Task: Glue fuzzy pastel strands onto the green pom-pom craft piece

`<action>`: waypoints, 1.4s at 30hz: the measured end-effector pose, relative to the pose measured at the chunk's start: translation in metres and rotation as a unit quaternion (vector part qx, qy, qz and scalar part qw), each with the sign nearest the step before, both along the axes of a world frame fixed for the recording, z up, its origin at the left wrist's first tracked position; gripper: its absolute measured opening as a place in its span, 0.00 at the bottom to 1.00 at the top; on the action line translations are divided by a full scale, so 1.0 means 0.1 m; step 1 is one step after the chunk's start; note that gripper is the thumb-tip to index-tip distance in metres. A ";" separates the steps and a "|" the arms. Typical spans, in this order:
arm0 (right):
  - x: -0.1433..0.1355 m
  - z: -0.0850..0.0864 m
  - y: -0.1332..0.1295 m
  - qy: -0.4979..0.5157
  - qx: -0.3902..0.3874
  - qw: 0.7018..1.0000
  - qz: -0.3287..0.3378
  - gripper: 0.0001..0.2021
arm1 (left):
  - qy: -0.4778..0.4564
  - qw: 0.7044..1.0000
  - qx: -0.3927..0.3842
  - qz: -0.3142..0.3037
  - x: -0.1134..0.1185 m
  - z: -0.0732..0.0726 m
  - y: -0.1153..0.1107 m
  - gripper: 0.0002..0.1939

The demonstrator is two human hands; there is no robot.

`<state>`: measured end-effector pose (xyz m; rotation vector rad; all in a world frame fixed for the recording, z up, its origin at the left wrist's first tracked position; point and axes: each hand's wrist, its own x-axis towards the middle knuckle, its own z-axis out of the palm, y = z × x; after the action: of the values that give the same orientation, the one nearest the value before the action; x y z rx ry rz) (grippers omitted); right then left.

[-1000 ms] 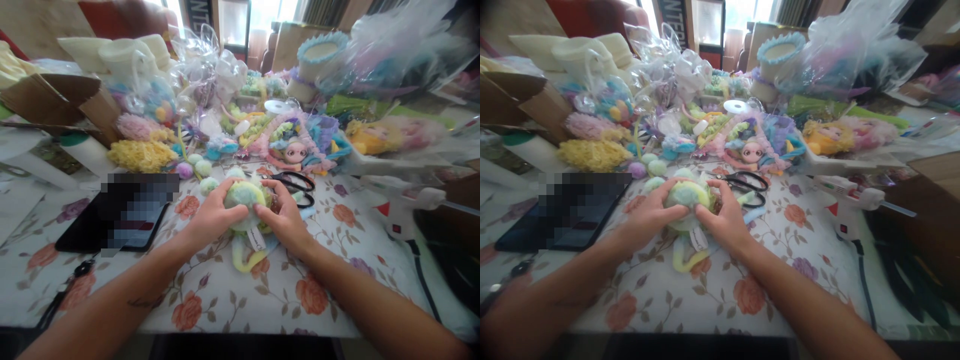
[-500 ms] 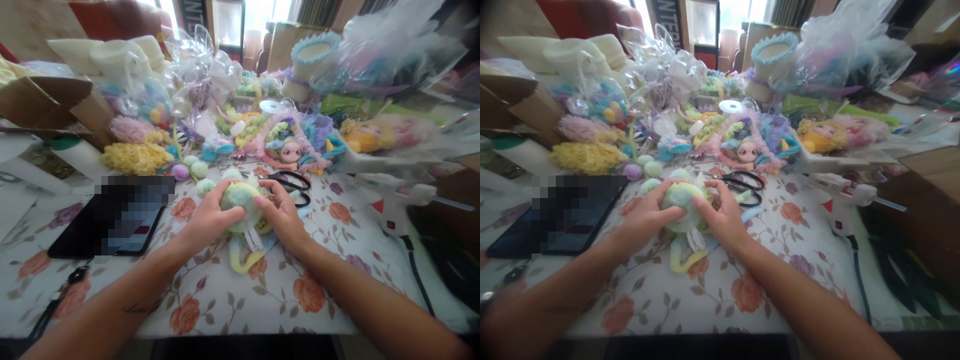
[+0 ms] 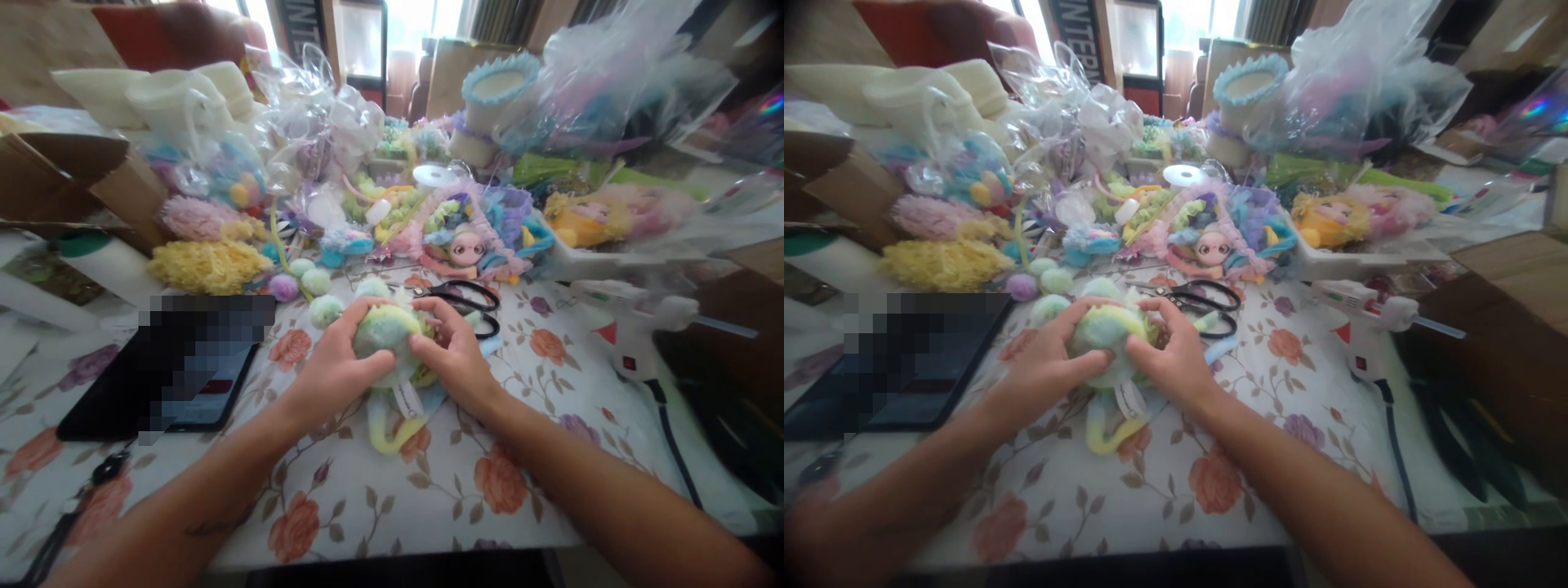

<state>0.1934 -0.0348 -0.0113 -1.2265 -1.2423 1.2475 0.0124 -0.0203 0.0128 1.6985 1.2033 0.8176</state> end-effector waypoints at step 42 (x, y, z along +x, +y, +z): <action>0.02 0.05 0.07 0.033 -0.052 0.998 0.004 0.14 | 0.025 0.999 0.001 -0.031 -0.01 0.02 0.02 0.27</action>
<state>0.1957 -0.0279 -0.0062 -1.2461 -1.1470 1.3620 0.0111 -0.0183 0.0151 1.7587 1.1781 0.7420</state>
